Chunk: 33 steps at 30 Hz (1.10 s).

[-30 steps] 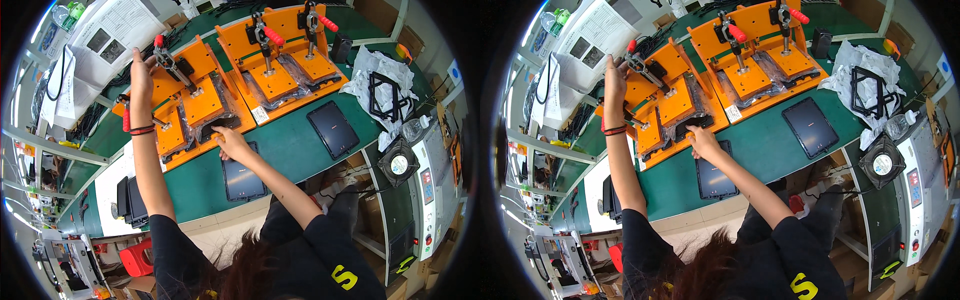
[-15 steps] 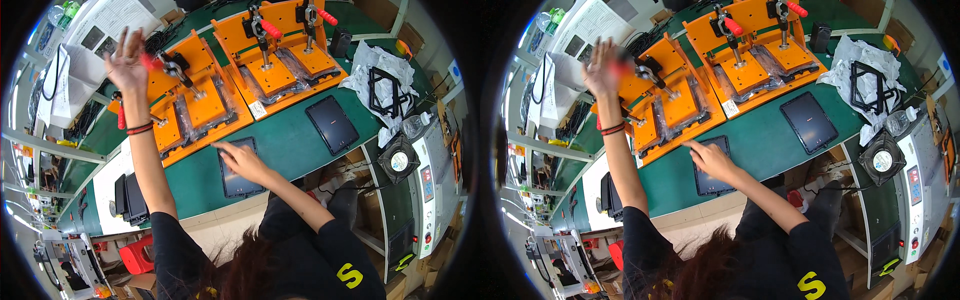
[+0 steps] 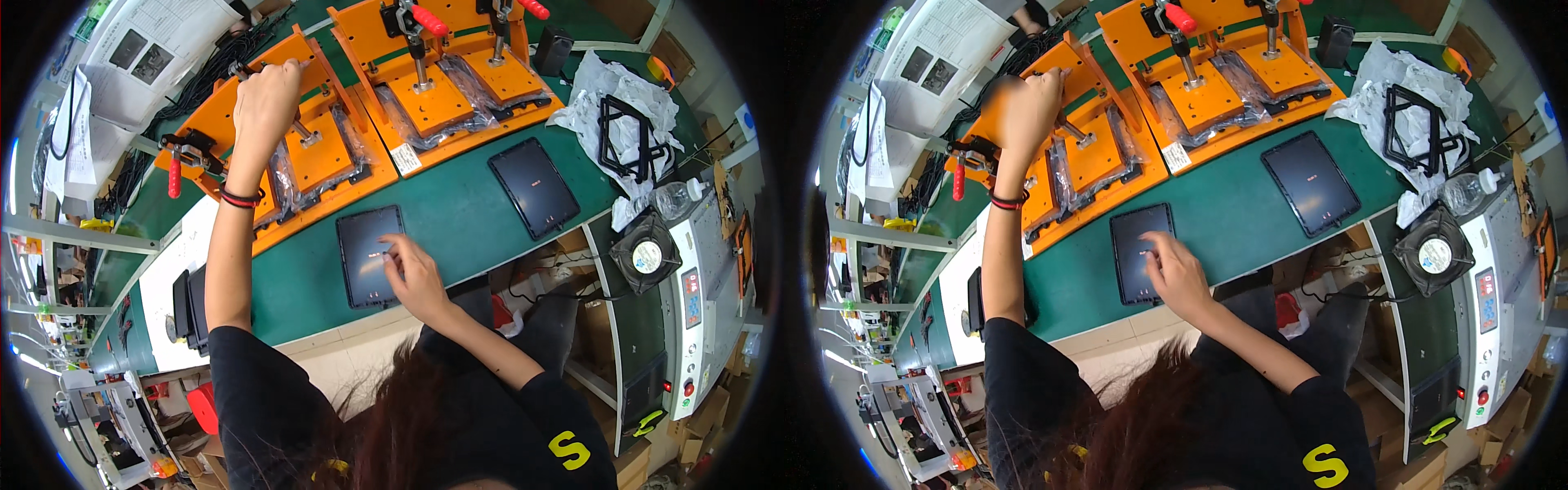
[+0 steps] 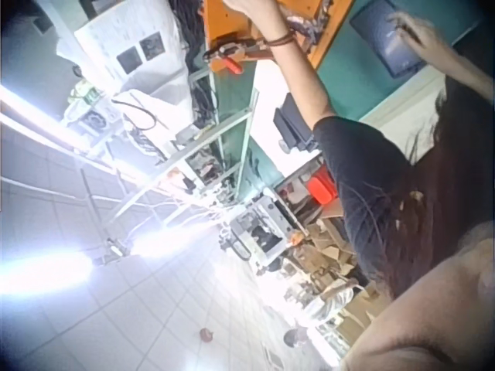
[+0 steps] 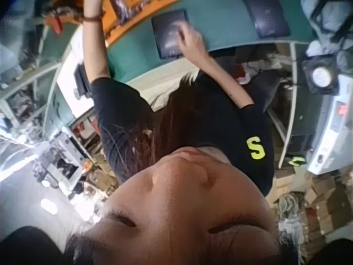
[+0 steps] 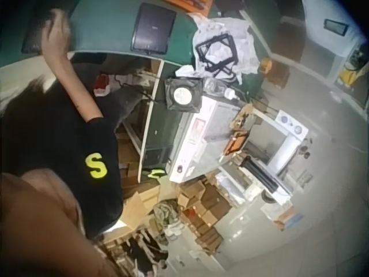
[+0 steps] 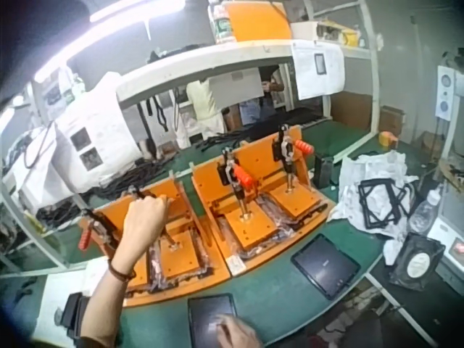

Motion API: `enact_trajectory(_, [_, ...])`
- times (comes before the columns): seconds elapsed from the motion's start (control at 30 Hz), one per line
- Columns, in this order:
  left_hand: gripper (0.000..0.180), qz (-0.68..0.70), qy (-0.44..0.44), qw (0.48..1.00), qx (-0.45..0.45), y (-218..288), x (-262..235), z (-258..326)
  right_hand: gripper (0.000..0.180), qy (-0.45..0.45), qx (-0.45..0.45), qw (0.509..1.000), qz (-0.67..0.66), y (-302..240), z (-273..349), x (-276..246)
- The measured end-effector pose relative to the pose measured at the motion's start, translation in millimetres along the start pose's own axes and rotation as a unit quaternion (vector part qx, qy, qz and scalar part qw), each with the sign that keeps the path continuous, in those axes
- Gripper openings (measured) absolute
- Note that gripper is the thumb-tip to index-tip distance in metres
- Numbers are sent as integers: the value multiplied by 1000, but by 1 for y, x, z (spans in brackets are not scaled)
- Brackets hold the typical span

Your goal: The person assembles black rectangular electronic devices by placing them into orange clamping jigs on a green workbench. They repeatedly pick up devices, align them in the jigs, and secure them using red-handled levers. The person also handles black frames and plastic packaging materials, moving items between the workbench and a nearby machine.

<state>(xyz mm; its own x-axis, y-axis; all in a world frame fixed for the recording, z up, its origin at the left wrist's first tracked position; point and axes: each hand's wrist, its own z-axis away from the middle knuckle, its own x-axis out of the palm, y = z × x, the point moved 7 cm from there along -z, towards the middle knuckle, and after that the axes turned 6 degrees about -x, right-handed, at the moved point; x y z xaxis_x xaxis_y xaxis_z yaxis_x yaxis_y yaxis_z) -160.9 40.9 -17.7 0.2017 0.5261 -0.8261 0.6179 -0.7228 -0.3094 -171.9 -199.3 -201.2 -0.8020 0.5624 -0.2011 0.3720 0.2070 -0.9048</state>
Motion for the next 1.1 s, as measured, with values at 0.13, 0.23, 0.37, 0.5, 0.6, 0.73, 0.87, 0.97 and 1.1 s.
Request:
enact_trajectory(0.13, [20,41,32,998,-36,14,-33,15,19,-23,34,997,59,9,54,-17])
enact_trajectory(0.23, [17,329,213,920,-14,28,-52,86,21,-64,142,988,4,18,85,-24])
enact_trajectory(0.37, [46,434,9,842,-321,57,16,244,40,7,-51,966,252,-8,74,-42])
enact_trajectory(0.5, [67,545,-96,716,-427,88,51,316,48,-24,-52,951,304,0,69,-23])
enact_trajectory(0.6, [92,558,-141,677,-459,96,42,304,53,-36,-11,974,223,7,72,-8])
enact_trajectory(0.73, [123,590,-240,607,-476,103,43,267,57,6,-19,988,155,-6,71,-22])
enact_trajectory(0.87, [130,625,-332,564,-425,127,50,237,58,20,-68,989,128,-39,64,-45])
enact_trajectory(0.97, [116,675,-382,500,-385,154,53,218,58,26,-109,968,225,-61,60,-59])
enact_trajectory(1.1, [100,900,-333,202,-196,198,35,199,64,45,-129,963,233,-107,67,-111])
